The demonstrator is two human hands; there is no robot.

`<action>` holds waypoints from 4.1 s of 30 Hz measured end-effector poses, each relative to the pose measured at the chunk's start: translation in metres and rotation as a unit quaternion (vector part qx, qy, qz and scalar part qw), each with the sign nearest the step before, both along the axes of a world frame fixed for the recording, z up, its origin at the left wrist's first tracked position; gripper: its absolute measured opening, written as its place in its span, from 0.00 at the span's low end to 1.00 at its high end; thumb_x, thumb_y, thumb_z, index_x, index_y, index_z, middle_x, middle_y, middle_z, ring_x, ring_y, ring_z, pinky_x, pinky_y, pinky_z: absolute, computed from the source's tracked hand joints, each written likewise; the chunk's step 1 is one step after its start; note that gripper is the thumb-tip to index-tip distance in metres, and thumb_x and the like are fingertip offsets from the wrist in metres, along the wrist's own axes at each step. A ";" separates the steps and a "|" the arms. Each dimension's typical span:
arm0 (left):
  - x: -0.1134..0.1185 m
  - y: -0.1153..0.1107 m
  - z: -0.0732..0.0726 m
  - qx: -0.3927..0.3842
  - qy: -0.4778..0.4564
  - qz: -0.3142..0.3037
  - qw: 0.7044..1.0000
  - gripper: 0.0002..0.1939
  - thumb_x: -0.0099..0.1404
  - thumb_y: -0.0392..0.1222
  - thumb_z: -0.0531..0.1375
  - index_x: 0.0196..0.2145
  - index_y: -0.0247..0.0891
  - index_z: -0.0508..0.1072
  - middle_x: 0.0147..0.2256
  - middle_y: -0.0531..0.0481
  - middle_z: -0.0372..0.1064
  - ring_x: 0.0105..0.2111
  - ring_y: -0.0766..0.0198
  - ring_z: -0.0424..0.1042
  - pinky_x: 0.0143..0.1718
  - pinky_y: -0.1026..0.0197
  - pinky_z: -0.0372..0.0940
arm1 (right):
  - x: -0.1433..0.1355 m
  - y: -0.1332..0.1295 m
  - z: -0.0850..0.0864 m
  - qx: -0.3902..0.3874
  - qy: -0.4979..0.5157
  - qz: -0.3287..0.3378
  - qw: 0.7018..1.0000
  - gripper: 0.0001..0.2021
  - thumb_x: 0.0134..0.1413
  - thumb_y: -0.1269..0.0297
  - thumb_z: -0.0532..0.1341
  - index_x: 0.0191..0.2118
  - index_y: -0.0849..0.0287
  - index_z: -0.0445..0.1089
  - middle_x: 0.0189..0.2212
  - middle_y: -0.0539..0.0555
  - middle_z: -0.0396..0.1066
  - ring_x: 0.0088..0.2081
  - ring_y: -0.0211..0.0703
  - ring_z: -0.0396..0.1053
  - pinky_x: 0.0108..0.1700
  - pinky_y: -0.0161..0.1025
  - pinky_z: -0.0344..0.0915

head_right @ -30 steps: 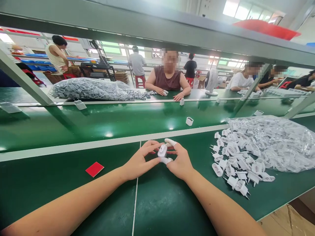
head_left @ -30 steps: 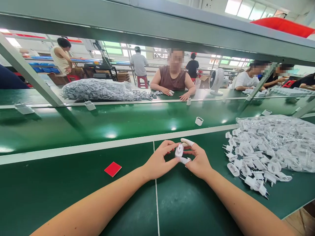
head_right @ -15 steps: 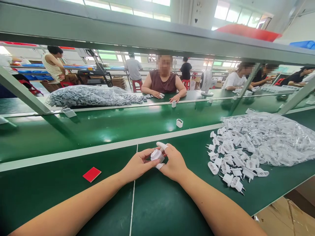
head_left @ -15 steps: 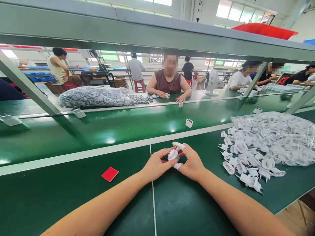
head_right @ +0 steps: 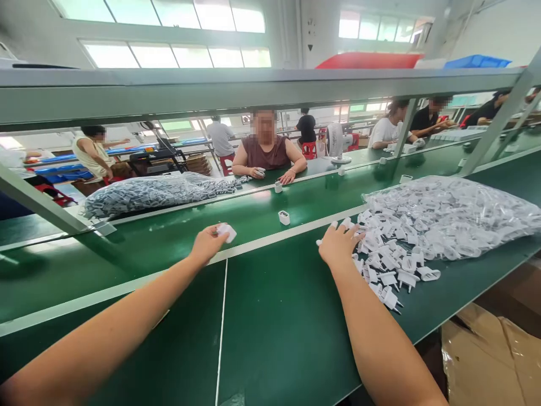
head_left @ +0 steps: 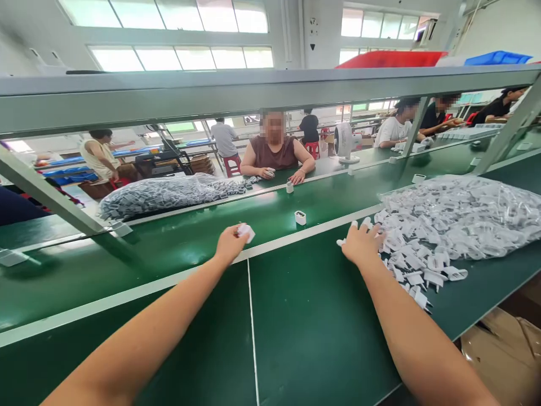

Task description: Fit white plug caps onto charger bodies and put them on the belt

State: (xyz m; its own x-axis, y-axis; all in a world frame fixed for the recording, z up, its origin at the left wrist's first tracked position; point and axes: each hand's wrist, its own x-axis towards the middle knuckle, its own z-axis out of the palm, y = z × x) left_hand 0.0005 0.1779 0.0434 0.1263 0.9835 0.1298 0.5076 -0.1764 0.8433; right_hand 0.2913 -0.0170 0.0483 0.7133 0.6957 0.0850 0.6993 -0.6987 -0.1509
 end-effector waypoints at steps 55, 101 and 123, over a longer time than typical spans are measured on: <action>-0.005 -0.136 -0.031 0.031 -0.027 -0.365 0.930 0.22 0.63 0.63 0.64 0.43 0.44 0.80 0.45 0.48 0.75 0.48 0.51 0.70 0.50 0.53 0.68 | -0.096 -0.035 0.022 0.205 0.168 0.508 0.819 0.14 0.60 0.73 0.60 0.48 0.54 0.76 0.36 0.52 0.70 0.38 0.41 0.70 0.39 0.39 0.69; -0.002 -0.132 -0.036 0.027 -0.025 -0.361 0.932 0.20 0.60 0.62 0.61 0.37 0.43 0.79 0.40 0.47 0.72 0.45 0.49 0.69 0.44 0.53 0.66 | -0.111 -0.030 0.013 0.189 0.007 0.515 0.836 0.13 0.60 0.74 0.57 0.43 0.53 0.76 0.35 0.55 0.69 0.39 0.46 0.72 0.40 0.42 0.71; 0.004 -0.146 -0.035 0.049 -0.030 -0.335 0.941 0.21 0.63 0.54 0.61 0.49 0.41 0.78 0.41 0.47 0.75 0.43 0.52 0.72 0.46 0.52 0.67 | -0.113 -0.027 -0.010 0.240 0.038 0.420 0.874 0.13 0.48 0.74 0.59 0.38 0.55 0.77 0.29 0.49 0.67 0.27 0.35 0.65 0.28 0.32 0.60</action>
State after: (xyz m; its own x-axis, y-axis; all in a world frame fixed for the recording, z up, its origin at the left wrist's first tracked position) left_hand 0.0040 0.0320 0.0083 0.7026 0.6691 0.2420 0.2070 -0.5177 0.8302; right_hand 0.1782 -0.0442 0.0387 -0.0161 0.8739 0.4858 0.9109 0.2131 -0.3533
